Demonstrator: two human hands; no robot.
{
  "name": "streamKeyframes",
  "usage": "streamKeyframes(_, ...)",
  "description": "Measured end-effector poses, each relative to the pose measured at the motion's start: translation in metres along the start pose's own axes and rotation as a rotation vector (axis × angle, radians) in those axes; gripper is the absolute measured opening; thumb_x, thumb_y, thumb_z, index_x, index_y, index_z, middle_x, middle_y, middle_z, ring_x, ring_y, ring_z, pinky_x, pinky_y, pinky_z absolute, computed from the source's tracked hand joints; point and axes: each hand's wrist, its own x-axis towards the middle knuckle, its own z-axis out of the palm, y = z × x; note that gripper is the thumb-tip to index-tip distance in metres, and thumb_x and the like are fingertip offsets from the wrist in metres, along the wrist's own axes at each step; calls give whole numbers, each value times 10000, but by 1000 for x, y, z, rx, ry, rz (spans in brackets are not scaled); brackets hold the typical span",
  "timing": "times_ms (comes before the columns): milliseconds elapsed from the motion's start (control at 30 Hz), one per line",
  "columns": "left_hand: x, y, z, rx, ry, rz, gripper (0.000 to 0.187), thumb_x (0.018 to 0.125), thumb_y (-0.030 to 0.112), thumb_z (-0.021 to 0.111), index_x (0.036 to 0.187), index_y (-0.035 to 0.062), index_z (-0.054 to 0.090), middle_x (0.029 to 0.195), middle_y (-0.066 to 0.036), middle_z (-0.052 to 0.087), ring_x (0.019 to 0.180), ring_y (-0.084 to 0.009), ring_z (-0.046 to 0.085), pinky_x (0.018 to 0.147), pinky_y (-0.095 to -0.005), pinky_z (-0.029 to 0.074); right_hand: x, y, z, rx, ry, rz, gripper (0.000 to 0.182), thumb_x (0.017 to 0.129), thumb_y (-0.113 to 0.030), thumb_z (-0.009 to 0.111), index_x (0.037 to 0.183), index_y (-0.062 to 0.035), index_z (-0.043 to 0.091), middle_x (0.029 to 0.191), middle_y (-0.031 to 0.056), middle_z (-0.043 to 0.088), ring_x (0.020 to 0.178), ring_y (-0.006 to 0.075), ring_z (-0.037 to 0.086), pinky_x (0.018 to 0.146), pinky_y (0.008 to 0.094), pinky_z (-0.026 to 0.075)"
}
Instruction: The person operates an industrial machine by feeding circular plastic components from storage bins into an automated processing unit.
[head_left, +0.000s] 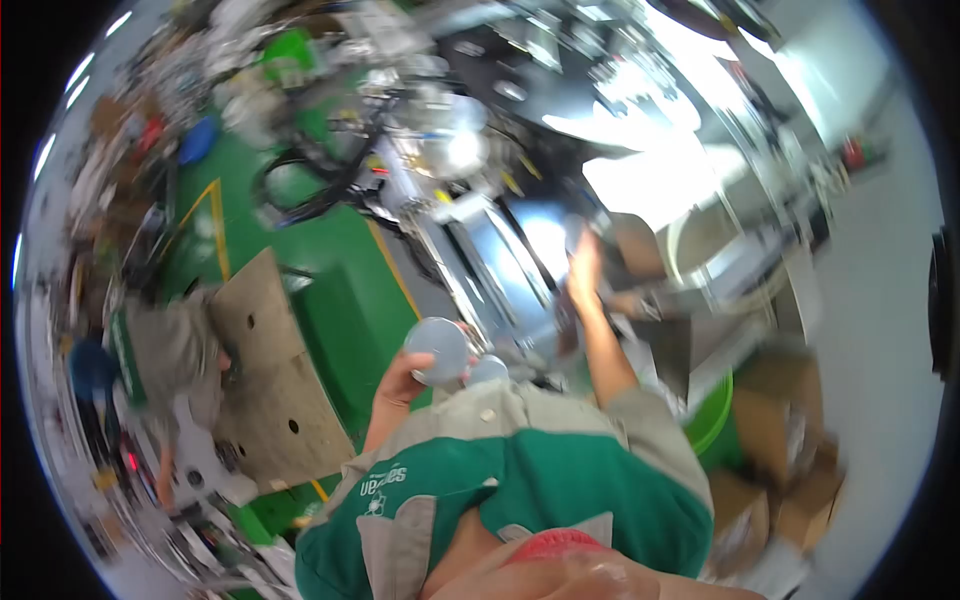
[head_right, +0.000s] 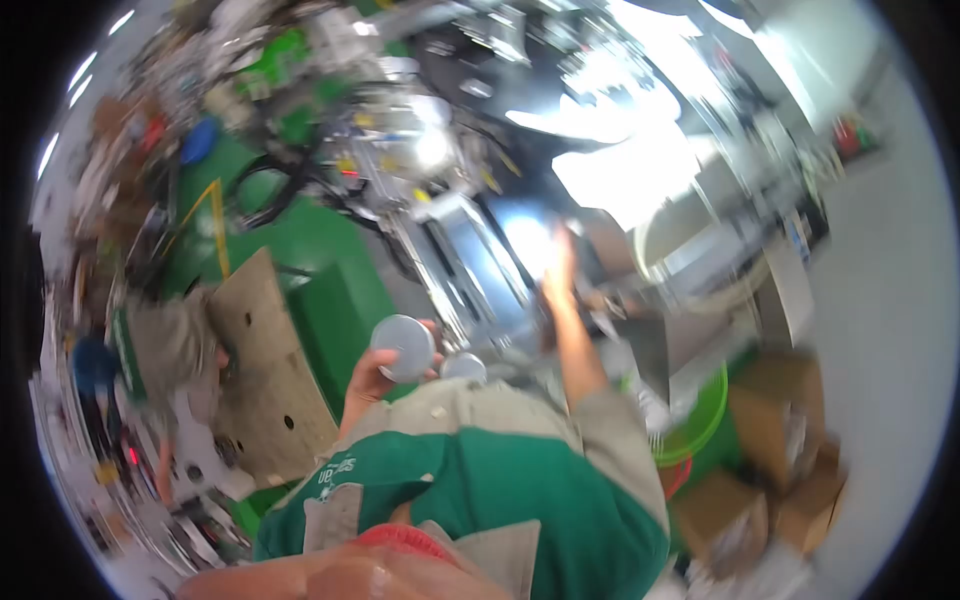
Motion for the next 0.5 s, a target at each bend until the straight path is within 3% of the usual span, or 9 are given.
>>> streamKeyframes(33, 2, -10, 8, -38, 7, -13, 646, 674, 198, 631, 1260, 14, 431, 1260, -173, 487, 1075, -371, 547, 822, -450, 517, 22, 85, 14, -391, 394, -394, 433, 805, -125, 501, 1218, 3, 480, 1096, 217, 547, 1047, 346, 519, 909, 397, 421)
streamKeyframes(67, 4, -25, 27, -139, 116, -3, 629, 691, 182, 623, 1253, -19, 422, 1209, -197, 521, 1078, -373, 543, 833, -440, 511, 26, 69, -13, -334, 132, -76, 281, 828, -155, 476, 1001, 27, 602, 1028, 230, 574, 1004, 358, 540, 874, 410, 436)
streamKeyframes(100, 36, 21, 3, -166, 16, 57, 595, 728, 162, 634, 1255, -9, 419, 1148, -203, 549, 1056, -368, 559, 844, -440, 508, 89, 13, 10, -448, 54, -161, 265, 827, -155, 482, 956, 46, 599, 1027, 236, 571, 992, 368, 540, 873, 417, 431)
streamKeyframes(133, 76, -40, 20, -307, -94, 83, 576, 740, 129, 618, 1261, -5, 414, 1155, -206, 543, 1076, -367, 547, 850, -443, 506, 89, 6, -66, -741, 24, -148, 258, 827, -154, 489, 911, 64, 597, 1027, 243, 569, 979, 378, 539, 873, 425, 426)
streamKeyframes(200, 98, -124, 85, -690, -252, 77, 541, 767, 44, 568, 1279, 0, 396, 1186, -209, 521, 1113, -358, 525, 859, -443, 506, 110, -14, -118, -987, -71, -200, 256, 829, -154, 492, 924, 62, 593, 1031, 238, 569, 979, 372, 539, 871, 423, 427)
streamKeyframes(300, 95, -134, 95, -731, -264, 94, 548, 774, 58, 575, 1289, 17, 394, 1178, -195, 531, 1099, -317, 540, 901, -404, 484, 181, -77, 0, -934, -168, -336, 257, 836, -153, 501, 965, 54, 581, 1043, 222, 568, 980, 353, 540, 864, 417, 431)
streamKeyframes(367, 88, -144, 92, -749, -206, 106, 553, 771, 75, 584, 1291, 33, 399, 1170, -180, 542, 1086, -287, 549, 922, -388, 468, 132, -62, 8, -884, -219, -378, 261, 840, -153, 507, 991, 49, 573, 1051, 211, 567, 981, 340, 541, 860, 412, 433)
streamKeyframes(400, 90, -153, 93, -768, -199, 105, 548, 767, 77, 588, 1284, 45, 410, 1160, -169, 557, 1087, -275, 549, 925, -390, 463, 65, -1, -78, -875, -220, -391, 264, 843, -153, 510, 1005, 46, 569, 1055, 205, 566, 981, 334, 541, 858, 410, 435)
streamKeyframes(500, 69, -163, 95, -826, -184, 50, 537, 775, 50, 550, 1288, 16, 392, 1234, -162, 513, 1140, -292, 514, 952, -393, 440, 35, 14, -107, -826, -163, -373, 276, 850, -152, 519, 1045, 39, 557, 1067, 189, 565, 982, 315, 541, 851, 404, 438)
